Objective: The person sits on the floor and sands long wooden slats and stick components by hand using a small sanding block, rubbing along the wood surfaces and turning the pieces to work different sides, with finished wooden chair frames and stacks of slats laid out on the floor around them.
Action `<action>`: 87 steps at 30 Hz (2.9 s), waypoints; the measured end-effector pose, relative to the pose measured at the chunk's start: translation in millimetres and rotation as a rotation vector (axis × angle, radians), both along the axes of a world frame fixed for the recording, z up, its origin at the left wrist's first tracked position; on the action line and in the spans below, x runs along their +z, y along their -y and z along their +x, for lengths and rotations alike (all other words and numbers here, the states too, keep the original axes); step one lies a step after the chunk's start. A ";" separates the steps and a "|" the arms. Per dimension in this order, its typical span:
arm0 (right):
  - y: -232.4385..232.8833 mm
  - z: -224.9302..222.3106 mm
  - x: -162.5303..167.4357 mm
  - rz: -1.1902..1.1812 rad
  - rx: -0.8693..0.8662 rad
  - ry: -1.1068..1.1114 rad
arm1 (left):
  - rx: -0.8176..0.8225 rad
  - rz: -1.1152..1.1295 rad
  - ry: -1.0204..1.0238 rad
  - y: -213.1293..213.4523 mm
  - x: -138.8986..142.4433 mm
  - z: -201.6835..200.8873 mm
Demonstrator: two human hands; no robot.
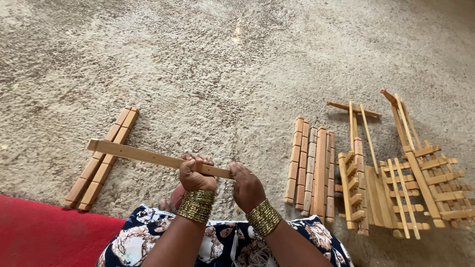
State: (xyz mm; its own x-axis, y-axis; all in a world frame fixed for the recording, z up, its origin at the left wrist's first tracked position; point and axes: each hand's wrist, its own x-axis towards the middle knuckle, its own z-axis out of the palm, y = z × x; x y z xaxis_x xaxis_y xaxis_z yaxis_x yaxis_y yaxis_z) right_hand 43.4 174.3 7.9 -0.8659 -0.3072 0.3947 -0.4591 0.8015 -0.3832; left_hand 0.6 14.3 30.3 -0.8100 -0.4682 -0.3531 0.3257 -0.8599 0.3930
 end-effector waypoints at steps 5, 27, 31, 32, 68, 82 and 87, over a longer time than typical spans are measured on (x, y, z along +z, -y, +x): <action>-3.1 0.8 26.3 -0.054 0.090 0.067 | -0.056 -0.018 -0.045 2.3 13.0 3.2; -15.7 17.8 85.2 -0.153 0.428 0.368 | -0.431 -0.322 0.186 2.9 2.0 -6.8; -9.7 7.6 68.8 -0.186 0.284 0.407 | -0.553 -0.229 0.209 -11.4 6.4 1.5; -8.5 4.0 63.2 -0.174 0.261 0.343 | -0.585 -0.200 0.211 -18.6 7.1 5.2; -3.4 16.6 92.1 -0.158 0.377 0.420 | -0.638 -0.546 0.555 -1.3 3.2 8.7; 0.7 8.2 78.7 -0.217 0.402 0.193 | -0.567 -0.132 0.335 -5.0 -1.9 2.1; -13.3 -11.0 51.6 -0.267 0.249 0.275 | -0.686 0.014 0.291 -42.4 5.0 25.6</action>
State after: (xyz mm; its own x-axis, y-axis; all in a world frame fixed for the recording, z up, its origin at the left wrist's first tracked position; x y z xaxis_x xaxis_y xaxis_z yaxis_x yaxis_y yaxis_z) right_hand 32.5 187.6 59.5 -0.8620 -0.4384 0.2544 -0.4781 0.5362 -0.6957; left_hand 26.3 56.7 35.3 -0.7919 0.1149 -0.5997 -0.4012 -0.8383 0.3692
